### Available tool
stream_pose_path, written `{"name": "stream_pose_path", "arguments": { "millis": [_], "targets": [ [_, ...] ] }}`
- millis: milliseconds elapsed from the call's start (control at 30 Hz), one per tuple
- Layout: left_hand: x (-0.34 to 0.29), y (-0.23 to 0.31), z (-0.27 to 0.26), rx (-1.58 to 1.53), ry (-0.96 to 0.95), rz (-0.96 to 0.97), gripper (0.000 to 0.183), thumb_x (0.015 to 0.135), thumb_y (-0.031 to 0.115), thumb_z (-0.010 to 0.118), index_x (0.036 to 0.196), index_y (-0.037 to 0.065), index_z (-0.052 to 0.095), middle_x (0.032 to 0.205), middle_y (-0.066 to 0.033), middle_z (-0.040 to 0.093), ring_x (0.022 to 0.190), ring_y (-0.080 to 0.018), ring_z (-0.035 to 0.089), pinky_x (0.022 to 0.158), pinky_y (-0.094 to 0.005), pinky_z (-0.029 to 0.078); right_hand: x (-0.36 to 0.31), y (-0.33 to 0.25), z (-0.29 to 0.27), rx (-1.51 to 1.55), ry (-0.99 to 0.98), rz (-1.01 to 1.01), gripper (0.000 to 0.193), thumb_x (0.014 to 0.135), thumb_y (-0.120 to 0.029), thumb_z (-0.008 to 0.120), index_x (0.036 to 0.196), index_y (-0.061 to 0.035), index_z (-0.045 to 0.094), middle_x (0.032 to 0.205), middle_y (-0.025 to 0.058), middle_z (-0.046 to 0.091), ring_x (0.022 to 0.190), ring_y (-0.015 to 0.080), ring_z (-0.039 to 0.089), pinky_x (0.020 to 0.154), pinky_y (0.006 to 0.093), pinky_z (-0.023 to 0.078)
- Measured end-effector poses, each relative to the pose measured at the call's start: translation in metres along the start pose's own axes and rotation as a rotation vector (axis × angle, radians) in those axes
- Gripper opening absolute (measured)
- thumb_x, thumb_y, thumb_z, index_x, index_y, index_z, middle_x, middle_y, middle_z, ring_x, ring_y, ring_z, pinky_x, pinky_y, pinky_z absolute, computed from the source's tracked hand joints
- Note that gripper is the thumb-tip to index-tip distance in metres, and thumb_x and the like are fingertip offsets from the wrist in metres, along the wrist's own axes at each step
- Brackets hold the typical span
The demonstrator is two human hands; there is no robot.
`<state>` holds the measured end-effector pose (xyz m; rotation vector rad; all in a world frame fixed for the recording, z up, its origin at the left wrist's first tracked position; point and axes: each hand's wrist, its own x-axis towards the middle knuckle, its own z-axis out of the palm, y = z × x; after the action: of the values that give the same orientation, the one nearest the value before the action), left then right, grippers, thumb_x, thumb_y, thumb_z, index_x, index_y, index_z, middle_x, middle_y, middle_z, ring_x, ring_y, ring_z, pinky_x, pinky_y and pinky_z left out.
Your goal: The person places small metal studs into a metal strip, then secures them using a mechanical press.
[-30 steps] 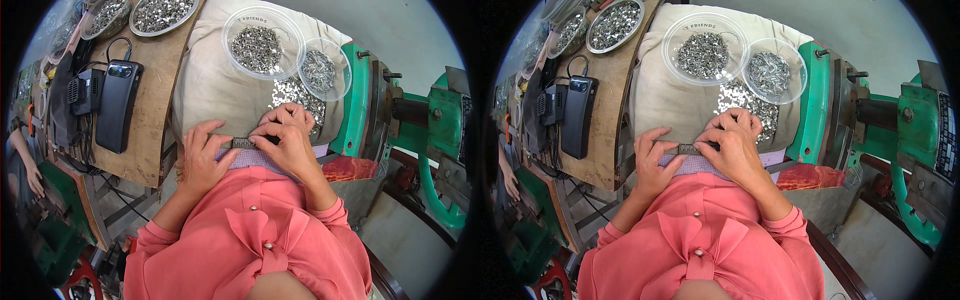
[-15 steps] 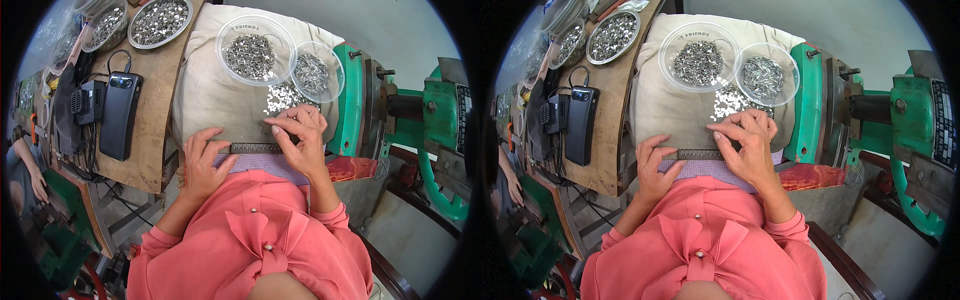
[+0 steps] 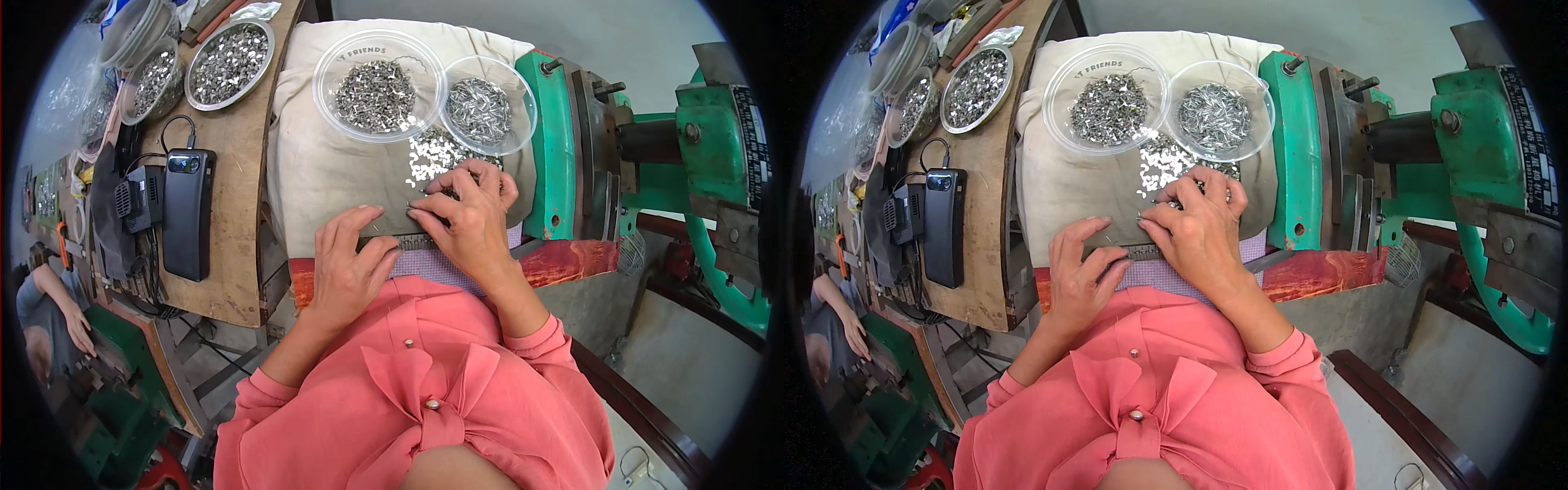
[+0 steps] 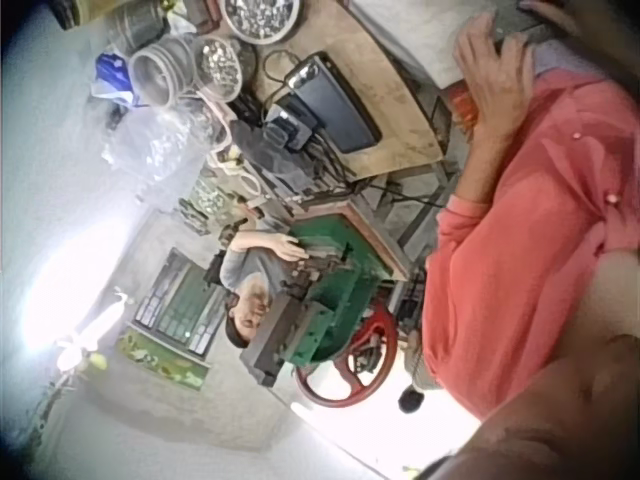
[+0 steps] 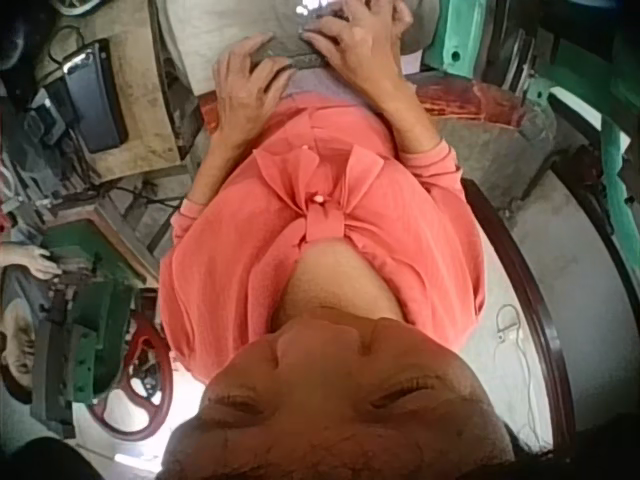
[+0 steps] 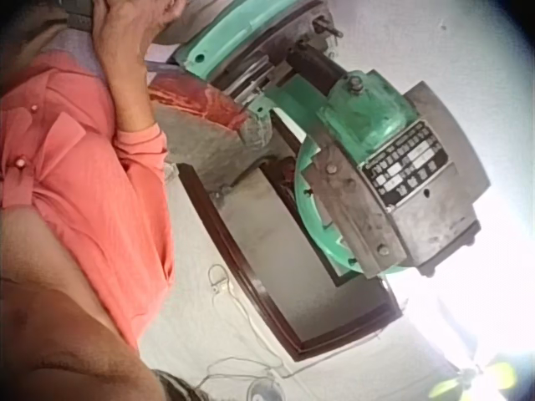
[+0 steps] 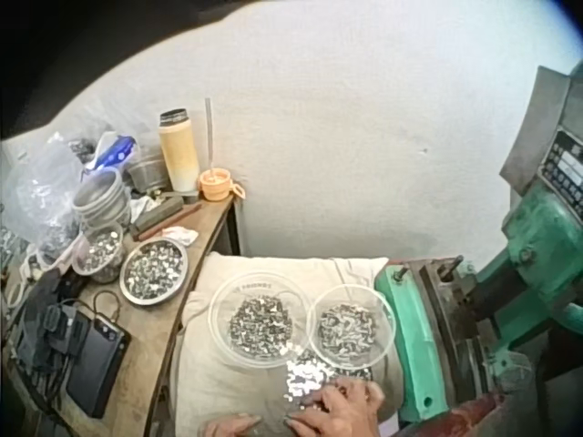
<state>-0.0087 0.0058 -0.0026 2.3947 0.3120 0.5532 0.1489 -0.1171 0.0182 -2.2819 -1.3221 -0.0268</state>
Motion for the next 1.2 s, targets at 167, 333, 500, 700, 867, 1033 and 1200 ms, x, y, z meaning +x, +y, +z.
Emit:
{"name": "stream_pose_path", "arguments": {
  "millis": [167, 333, 500, 700, 867, 1033, 1200],
  "targets": [
    [0.005, 0.001, 0.004, -0.023, -0.007, -0.014, 0.019, 0.071, 0.007, 0.079, 0.086, 0.008, 0.068, 0.123, -0.0113, 0.058, 0.115, -0.0321, 0.053, 0.096, -0.0433, 0.039, 0.001, 0.003, -0.005, 0.024, -0.014, 0.015, 0.014, 0.068, -0.022, 0.083, 0.080, -0.0178, 0.078, 0.095, -0.0039, 0.063, 0.110, 0.0255, 0.050, 0.097, 0.0446, 0.027],
    [0.006, 0.003, 0.000, -0.061, -0.033, -0.089, 0.027, 0.070, 0.008, 0.080, 0.093, 0.007, 0.067, 0.123, -0.0122, 0.059, 0.114, -0.0332, 0.053, 0.096, -0.0429, 0.039, -0.003, 0.009, -0.008, 0.086, -0.020, 0.013, 0.014, 0.068, -0.020, 0.082, 0.081, -0.0171, 0.077, 0.093, -0.0033, 0.062, 0.109, 0.0254, 0.050, 0.095, 0.0431, 0.029],
    [-0.001, 0.001, -0.007, -0.076, 0.000, -0.141, 0.038, 0.067, 0.009, 0.083, 0.100, 0.006, 0.064, 0.123, -0.0136, 0.059, 0.114, -0.0336, 0.053, 0.096, -0.0427, 0.041, 0.002, 0.006, -0.004, 0.128, -0.022, -0.003, 0.014, 0.069, -0.019, 0.082, 0.082, -0.0165, 0.077, 0.090, -0.0029, 0.062, 0.102, 0.0238, 0.053, 0.091, 0.0408, 0.032],
    [-0.011, -0.008, -0.018, -0.056, 0.058, -0.238, 0.036, 0.068, 0.005, 0.080, 0.100, 0.005, 0.064, 0.122, -0.0149, 0.059, 0.114, -0.0332, 0.054, 0.095, -0.0415, 0.043, 0.008, -0.001, 0.001, 0.026, -0.062, -0.055, 0.014, 0.069, -0.018, 0.081, 0.081, -0.0133, 0.074, 0.084, -0.0003, 0.060, 0.091, 0.0214, 0.056, 0.081, 0.0379, 0.038],
    [-0.006, -0.024, -0.030, -0.107, 0.075, -0.251, 0.027, 0.073, 0.001, 0.076, 0.098, 0.002, 0.066, 0.120, -0.0155, 0.060, 0.110, -0.0312, 0.058, 0.093, -0.0381, 0.046, 0.014, -0.003, -0.002, 0.074, -0.140, -0.016, 0.011, 0.072, -0.014, 0.079, 0.079, -0.0107, 0.071, 0.075, 0.0015, 0.058, 0.075, 0.0223, 0.060, 0.071, 0.0369, 0.043],
    [-0.005, -0.024, -0.039, -0.145, 0.029, -0.253, 0.020, 0.076, 0.000, 0.073, 0.094, 0.000, 0.067, 0.116, -0.0161, 0.061, 0.104, -0.0294, 0.061, 0.090, -0.0359, 0.048, 0.015, -0.002, -0.011, 0.223, -0.204, 0.127, 0.008, 0.074, -0.010, 0.072, 0.076, -0.0067, 0.065, 0.073, 0.0079, 0.061, 0.069, 0.0275, 0.063, 0.063, 0.0399, 0.049],
    [-0.020, -0.019, -0.032, -0.183, 0.051, -0.263, 0.020, 0.076, 0.001, 0.074, 0.094, 0.000, 0.067, 0.116, -0.0164, 0.061, 0.101, -0.0292, 0.059, 0.088, -0.0357, 0.048, 0.018, -0.004, -0.023, 0.496, -0.318, 0.424, 0.010, 0.081, -0.011, 0.072, 0.084, -0.0034, 0.066, 0.069, 0.0045, 0.064, 0.056, 0.0139, 0.059, 0.055, 0.0308, 0.047]
  ]
}}
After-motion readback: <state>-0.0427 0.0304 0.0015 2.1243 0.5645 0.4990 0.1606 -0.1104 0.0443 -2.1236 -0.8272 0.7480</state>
